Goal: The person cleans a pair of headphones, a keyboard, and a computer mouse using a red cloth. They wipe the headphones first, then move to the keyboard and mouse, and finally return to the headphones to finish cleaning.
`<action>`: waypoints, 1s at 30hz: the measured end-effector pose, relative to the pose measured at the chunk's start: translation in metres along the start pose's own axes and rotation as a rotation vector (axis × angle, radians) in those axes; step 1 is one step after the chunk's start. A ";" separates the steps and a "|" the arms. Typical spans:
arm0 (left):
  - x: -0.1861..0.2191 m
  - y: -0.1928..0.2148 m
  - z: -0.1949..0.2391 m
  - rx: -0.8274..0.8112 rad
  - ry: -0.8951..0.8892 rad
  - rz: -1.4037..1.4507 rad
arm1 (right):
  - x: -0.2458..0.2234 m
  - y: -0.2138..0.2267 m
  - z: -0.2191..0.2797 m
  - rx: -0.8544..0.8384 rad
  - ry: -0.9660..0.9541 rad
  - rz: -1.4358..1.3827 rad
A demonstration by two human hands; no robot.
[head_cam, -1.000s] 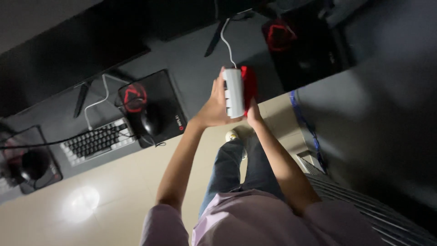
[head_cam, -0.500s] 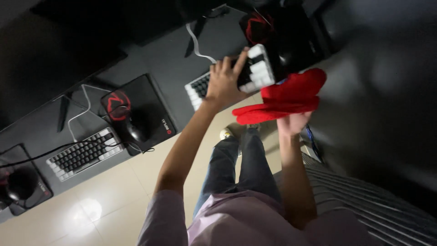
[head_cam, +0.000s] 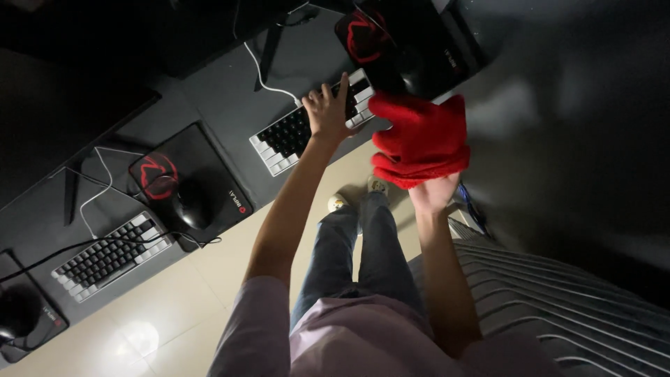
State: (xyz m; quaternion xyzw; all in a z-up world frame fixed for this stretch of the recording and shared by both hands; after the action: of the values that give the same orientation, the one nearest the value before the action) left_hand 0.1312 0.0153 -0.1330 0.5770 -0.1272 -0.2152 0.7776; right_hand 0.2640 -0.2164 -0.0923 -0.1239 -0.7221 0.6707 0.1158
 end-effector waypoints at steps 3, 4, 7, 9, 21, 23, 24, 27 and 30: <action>0.002 0.005 -0.001 0.038 0.011 0.069 | 0.004 0.010 -0.001 -0.031 0.011 0.109; 0.001 0.006 0.001 0.045 0.004 0.080 | 0.004 0.018 -0.001 -0.008 0.004 0.080; -0.013 -0.012 -0.005 0.185 -0.012 0.233 | 0.013 0.026 -0.002 0.070 -0.005 0.030; -0.034 -0.018 -0.014 0.328 -0.023 0.367 | 0.023 0.020 -0.011 0.117 -0.005 0.008; -0.104 -0.076 -0.044 0.188 0.531 0.779 | 0.076 0.083 -0.149 0.003 -0.097 0.679; -0.102 -0.074 -0.041 0.221 0.554 0.874 | 0.082 0.151 -0.194 0.067 -0.060 0.910; -0.103 -0.087 -0.045 0.223 0.561 0.876 | 0.093 0.141 -0.197 0.064 -0.067 0.911; -0.107 -0.095 -0.045 0.258 0.356 0.881 | 0.132 0.110 -0.219 -0.029 -0.324 1.463; -0.101 -0.064 -0.012 0.329 0.380 1.101 | 0.163 0.120 -0.237 -0.192 -0.737 2.283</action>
State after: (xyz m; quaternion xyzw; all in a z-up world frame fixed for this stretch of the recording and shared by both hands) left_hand 0.0363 0.0580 -0.1927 0.5674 -0.2977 0.3481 0.6843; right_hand 0.1924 0.0689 -0.1941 -0.5007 -0.2325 0.3251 -0.7678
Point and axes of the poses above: each hand's wrist, its own z-axis away from the middle knuckle, its own y-axis out of the back of the hand, x = y × z, the point moved 1 cm from there along -z, towards the middle knuckle, and after that the axes turned 3 degrees about y, right-handed, at the moved point
